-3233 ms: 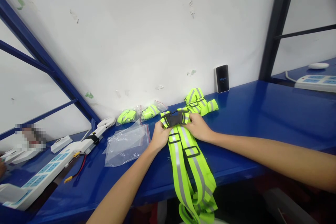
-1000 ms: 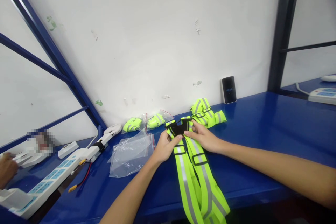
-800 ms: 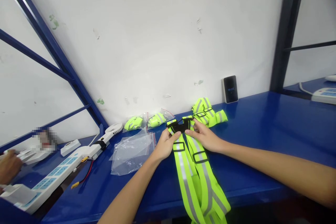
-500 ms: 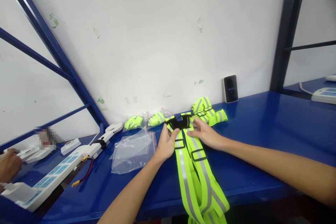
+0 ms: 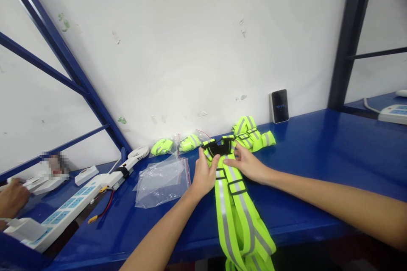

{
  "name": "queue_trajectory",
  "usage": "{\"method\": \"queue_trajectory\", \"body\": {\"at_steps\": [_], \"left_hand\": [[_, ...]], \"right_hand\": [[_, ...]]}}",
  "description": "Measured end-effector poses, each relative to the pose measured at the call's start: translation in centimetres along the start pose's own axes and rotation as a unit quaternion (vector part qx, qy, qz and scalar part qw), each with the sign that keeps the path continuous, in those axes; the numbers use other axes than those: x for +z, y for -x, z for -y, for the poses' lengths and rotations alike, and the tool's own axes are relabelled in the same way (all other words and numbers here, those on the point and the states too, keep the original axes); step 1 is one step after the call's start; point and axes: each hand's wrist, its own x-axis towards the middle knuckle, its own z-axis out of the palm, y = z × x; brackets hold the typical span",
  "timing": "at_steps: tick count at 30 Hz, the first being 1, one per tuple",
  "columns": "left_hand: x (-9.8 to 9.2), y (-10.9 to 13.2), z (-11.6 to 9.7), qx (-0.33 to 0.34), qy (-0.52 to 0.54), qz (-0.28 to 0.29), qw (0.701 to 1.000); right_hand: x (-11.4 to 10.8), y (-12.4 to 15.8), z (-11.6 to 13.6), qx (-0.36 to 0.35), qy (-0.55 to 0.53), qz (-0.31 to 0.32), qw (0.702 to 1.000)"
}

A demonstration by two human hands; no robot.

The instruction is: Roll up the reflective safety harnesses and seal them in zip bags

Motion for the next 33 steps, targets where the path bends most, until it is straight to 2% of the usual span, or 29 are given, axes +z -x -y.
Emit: {"method": "queue_trajectory", "body": {"at_steps": [6,12,15,18,22,27,29,33], "left_hand": [[0.3,-0.1,0.5,0.011,-0.009,0.013,1.000],[-0.1,-0.6,1.5,0.031,0.003,0.038,0.999],[-0.5,-1.1,1.8,0.042,-0.007,0.045,0.998],[-0.6,-1.2,1.7,0.041,-0.002,0.058,0.997],[-0.4,-0.8,1.2,-0.009,0.054,0.064,0.996],[-0.3,-0.4,0.4,-0.118,0.231,0.094,0.961],[-0.1,-0.5,0.2,-0.122,0.255,0.079,0.956],[0.1,-0.8,0.5,-0.137,0.289,0.019,0.947]], "right_hand": [[0.4,0.3,0.1,0.048,-0.006,-0.027,0.998],[0.3,0.4,0.4,0.110,-0.136,-0.017,0.984],[-0.1,0.1,0.6,0.137,-0.203,0.013,0.969],[-0.5,-0.4,0.3,0.159,-0.225,0.027,0.961],[-0.8,-0.9,0.1,0.124,-0.183,-0.022,0.975],[-1.2,-0.9,-0.1,0.097,-0.122,0.008,0.988],[-1.5,-1.1,-0.3,0.049,-0.069,0.012,0.996],[-2.0,-1.4,-0.4,-0.022,0.037,-0.021,0.999]]}}
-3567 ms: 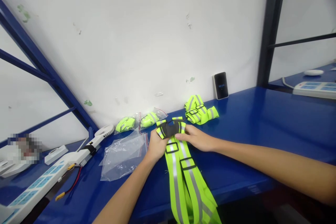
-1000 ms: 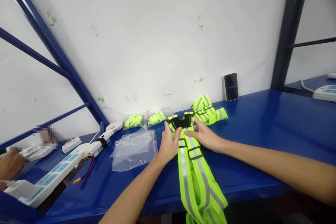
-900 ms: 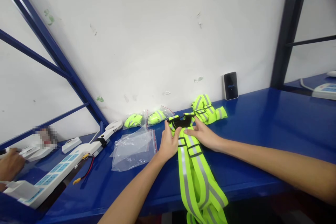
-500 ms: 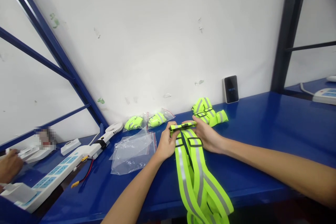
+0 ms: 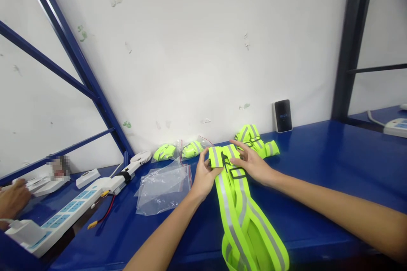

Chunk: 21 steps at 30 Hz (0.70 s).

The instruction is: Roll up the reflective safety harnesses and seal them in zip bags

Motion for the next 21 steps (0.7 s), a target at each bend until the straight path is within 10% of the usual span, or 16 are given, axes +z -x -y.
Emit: {"method": "queue_trajectory", "body": {"at_steps": [9,15,21], "left_hand": [[-0.6,-0.4,-0.5,-0.034,0.003,0.075,0.997],[-0.9,-0.7,-0.4,0.033,-0.017,0.038,0.999],[-0.8,-0.7,-0.7,0.066,-0.049,0.028,0.996]], "right_hand": [[-0.2,-0.4,-0.7,-0.067,0.044,-0.026,0.996],[0.9,0.5,-0.2,0.115,-0.075,0.026,0.990],[1.4,1.0,0.2,0.116,-0.029,-0.026,0.992]]}}
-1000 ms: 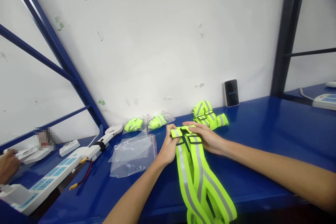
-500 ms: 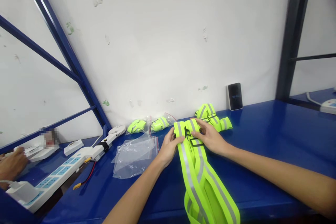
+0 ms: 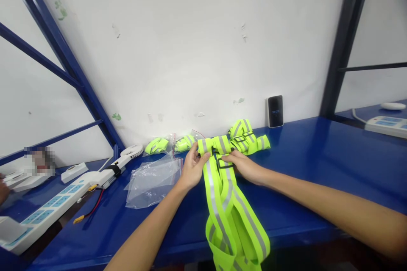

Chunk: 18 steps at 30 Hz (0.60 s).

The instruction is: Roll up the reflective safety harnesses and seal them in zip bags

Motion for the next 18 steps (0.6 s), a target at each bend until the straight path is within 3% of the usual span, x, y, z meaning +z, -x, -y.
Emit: {"method": "queue_trajectory", "body": {"at_steps": [8,18], "left_hand": [[0.7,1.3,1.2,0.053,-0.150,-0.021,0.987],[0.8,1.5,1.1,0.078,-0.175,-0.020,0.981]], "right_hand": [[0.9,0.6,-0.1,0.020,-0.096,0.041,0.994],[1.4,0.9,-0.7,0.021,-0.125,0.061,0.990]]}}
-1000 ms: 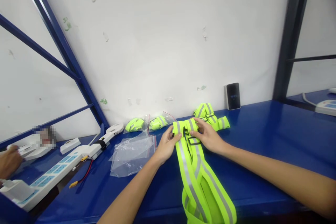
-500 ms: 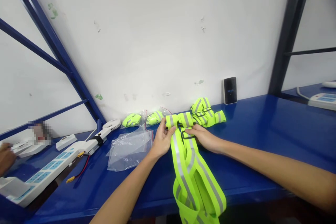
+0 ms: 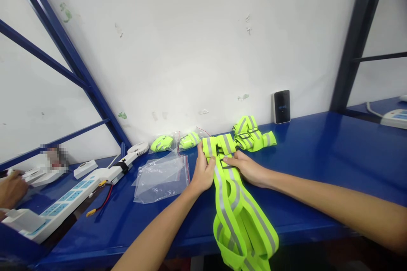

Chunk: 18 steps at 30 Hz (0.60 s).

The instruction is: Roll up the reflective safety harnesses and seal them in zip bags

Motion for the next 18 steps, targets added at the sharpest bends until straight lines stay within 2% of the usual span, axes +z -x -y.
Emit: {"method": "queue_trajectory", "body": {"at_steps": [5,13,18], "left_hand": [[0.16,-0.10,0.05,-0.032,0.053,0.010,0.998],[0.26,-0.23,-0.82,-0.037,0.112,-0.005,0.993],[0.06,-0.81,-0.13,-0.038,0.131,-0.001,0.991]], "right_hand": [[-0.08,0.01,-0.04,-0.015,-0.003,0.000,1.000],[-0.21,-0.44,-0.30,-0.032,-0.025,0.015,0.999],[-0.45,-0.66,-0.17,-0.058,-0.039,-0.004,0.998]]}}
